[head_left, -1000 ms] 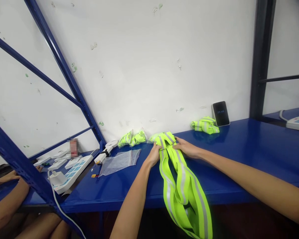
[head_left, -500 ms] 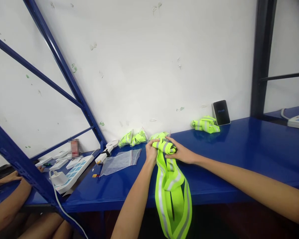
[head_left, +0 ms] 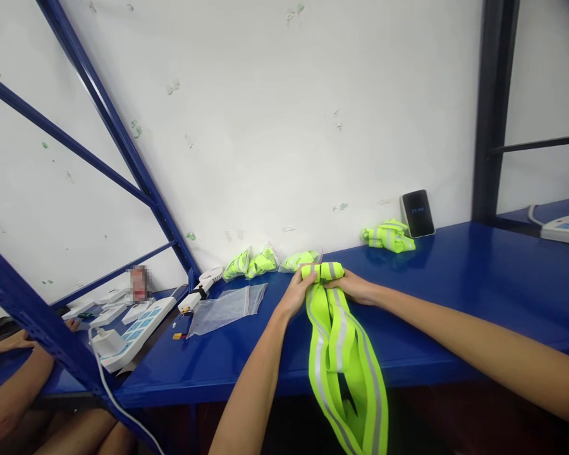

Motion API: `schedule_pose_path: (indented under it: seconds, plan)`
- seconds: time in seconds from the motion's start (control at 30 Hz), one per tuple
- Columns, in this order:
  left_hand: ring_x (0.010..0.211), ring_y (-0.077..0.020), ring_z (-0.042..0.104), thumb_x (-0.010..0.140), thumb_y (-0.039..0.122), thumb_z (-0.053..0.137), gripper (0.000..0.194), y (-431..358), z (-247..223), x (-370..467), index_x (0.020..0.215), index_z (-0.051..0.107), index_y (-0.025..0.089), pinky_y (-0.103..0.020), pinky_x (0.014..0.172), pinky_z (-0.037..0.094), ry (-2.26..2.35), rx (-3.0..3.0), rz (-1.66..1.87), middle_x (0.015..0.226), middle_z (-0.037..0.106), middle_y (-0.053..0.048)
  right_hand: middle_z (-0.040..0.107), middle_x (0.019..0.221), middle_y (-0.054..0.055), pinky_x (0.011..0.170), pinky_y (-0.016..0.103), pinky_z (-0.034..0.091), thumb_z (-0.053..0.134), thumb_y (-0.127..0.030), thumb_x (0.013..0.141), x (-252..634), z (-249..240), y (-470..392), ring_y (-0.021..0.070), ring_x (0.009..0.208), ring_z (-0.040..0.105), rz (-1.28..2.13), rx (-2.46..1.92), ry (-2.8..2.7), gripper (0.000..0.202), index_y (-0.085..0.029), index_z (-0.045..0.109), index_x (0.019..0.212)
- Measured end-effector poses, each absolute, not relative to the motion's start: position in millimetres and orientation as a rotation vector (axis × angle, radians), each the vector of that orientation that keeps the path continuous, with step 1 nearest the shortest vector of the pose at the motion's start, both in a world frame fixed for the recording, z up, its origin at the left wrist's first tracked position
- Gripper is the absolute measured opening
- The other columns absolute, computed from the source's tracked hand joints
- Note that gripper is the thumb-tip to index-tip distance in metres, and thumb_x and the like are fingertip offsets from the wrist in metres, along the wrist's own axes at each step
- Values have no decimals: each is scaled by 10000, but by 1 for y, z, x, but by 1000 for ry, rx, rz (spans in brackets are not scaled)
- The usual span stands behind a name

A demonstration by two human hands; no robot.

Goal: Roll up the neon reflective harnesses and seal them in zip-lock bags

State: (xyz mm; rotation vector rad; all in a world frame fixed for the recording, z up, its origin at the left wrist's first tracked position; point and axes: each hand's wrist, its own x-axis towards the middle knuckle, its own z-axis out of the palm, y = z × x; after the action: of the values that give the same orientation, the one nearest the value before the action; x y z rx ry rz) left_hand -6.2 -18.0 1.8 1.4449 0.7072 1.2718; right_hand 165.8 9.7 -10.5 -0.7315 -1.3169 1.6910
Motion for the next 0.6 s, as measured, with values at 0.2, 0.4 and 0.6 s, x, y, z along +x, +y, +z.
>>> schedule_pose_path:
  seconds: [0.2,0.4,0.6]
  plan:
    - [927,-207,618,787,442,674,385,-13,2,-8,1061,617,178,-319,852,469,930,1704,1466,1006,667,-60,726,949,68,736,365,585,818,-191,644,163,1,-6,211,778,696,1770,-659,-1323,524,-200,588,1115]
    - [982,-213,600,854,444,589,346,-8,1,-13,1078,608,180,-314,880,449,1174,1891,1688,1052,659,-74,698,1004,84,708,377,584,622,-451,837,162,15,-14,213,785,699,1827,-588,-1181,464,-237,486,1225]
    - [995,-226,609,884,483,530,373,-16,5,-11,1113,604,197,-327,908,441,1241,2006,1566,1056,671,-68,697,969,33,732,343,577,673,-238,805,170,7,-7,184,803,695,1915,-601,-1288,474,-281,464,1228]
